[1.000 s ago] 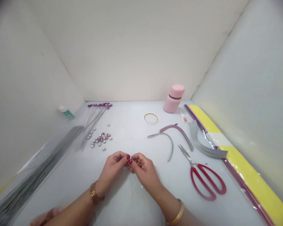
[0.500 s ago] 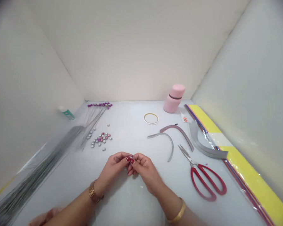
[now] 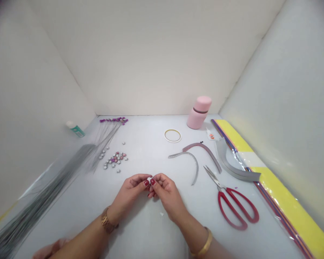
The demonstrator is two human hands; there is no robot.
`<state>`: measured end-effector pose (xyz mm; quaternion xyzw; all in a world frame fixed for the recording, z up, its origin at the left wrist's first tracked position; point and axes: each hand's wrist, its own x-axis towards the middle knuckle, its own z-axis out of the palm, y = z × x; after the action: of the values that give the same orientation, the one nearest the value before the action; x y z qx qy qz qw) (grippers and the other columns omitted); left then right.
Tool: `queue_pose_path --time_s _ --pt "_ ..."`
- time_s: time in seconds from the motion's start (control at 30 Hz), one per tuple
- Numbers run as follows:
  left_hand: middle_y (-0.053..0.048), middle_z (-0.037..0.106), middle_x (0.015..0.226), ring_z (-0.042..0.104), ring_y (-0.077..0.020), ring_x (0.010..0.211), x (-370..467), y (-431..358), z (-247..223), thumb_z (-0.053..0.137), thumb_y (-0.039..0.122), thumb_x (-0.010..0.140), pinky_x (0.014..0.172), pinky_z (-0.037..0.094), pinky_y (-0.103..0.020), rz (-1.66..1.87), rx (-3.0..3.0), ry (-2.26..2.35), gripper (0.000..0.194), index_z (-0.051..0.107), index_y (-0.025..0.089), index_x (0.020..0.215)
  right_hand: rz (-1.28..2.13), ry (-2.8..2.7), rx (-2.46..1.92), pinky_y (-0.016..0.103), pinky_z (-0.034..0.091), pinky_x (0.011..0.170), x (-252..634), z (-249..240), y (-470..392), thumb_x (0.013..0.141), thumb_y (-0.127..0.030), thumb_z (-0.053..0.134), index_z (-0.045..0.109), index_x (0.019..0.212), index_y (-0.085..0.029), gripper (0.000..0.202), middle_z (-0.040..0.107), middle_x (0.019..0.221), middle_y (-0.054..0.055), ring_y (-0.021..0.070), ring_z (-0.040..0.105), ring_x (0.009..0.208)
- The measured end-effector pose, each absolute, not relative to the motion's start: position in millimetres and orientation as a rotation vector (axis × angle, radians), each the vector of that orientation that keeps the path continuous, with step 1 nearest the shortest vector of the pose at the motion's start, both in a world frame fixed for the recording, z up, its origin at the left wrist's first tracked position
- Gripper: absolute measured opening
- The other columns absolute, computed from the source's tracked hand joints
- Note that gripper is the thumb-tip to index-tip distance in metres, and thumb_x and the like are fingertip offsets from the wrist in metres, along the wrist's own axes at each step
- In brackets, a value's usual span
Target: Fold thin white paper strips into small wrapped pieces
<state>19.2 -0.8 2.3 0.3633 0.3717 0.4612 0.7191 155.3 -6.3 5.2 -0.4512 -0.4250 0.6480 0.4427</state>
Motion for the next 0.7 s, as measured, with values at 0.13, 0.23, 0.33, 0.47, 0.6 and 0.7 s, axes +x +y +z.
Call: queue_pose_path --time_s 0.13,0.23,0.33,0.47,0.6,0.7 --pt "-0.006 0.066 0.073 0.057 -0.0132 0.065 19.2 -0.4 -0.8 0.066 0.027 0.071 0.069 0.043 -0.028 1.044 0.78 0.879 0.02 0.066 0.012 0.084 1.523 -1.04 -1.111 0.022 0.042 0.058 154.0 6.9 -8.0 0.076 -0.032 0.06 0.052 0.08 -0.02 0.015 0.057 0.065 -0.003 0.0102 0.053 0.058" --pt "-0.007 0.067 0.075 0.058 -0.0138 0.066 19.9 -0.9 -0.7 0.065 0.028 0.071 0.069 0.044 -0.028 1.04 0.763 0.898 0.023 0.065 0.011 0.086 1.45 -1.075 -1.126 0.023 0.043 0.059 153.9 7.8 -9.0 0.074 -0.032 0.062 0.053 0.082 -0.02 0.017 0.058 0.065 -0.003 0.0111 0.054 0.059" --pt "-0.007 0.067 0.076 0.059 -0.0143 0.067 20.2 -1.3 -0.2 0.066 0.029 0.07 0.069 0.044 -0.028 1.039 0.754 0.922 0.024 0.066 0.011 0.086 1.412 -1.111 -1.164 0.024 0.044 0.058 154.0 7.5 -9.6 0.074 -0.032 0.062 0.055 0.08 -0.019 0.017 0.058 0.064 -0.001 0.012 0.054 0.059" --pt "-0.007 0.068 0.077 0.059 -0.0144 0.068 19.7 -0.9 -1.3 0.068 0.027 0.069 0.07 0.045 -0.027 1.043 0.752 0.945 0.023 0.067 0.011 0.086 1.416 -1.107 -1.174 0.025 0.045 0.057 153.5 6.9 -9.5 0.074 -0.032 0.062 0.055 0.081 -0.018 0.018 0.058 0.066 0.0 0.0123 0.055 0.059" --pt "-0.007 0.069 0.078 0.06 -0.0154 0.07 18.9 -0.2 -3.4 0.069 0.028 0.067 0.071 0.045 -0.028 1.045 0.746 0.961 0.025 0.068 0.012 0.086 1.427 -1.106 -1.183 0.025 0.044 0.058 153.4 7.2 -9.1 0.074 -0.034 0.062 0.054 0.08 -0.019 0.019 0.058 0.065 -0.001 0.0133 0.055 0.06" --pt "-0.007 0.069 0.078 0.06 -0.0151 0.069 18.4 -0.6 -2.9 0.07 0.028 0.066 0.072 0.045 -0.028 1.041 0.738 0.961 0.027 0.068 0.011 0.087 1.445 -1.103 -1.178 0.025 0.044 0.059 154.2 7.3 -9.3 0.075 -0.036 0.061 0.055 0.077 -0.018 0.019 0.058 0.065 0.0 0.0138 0.055 0.061"
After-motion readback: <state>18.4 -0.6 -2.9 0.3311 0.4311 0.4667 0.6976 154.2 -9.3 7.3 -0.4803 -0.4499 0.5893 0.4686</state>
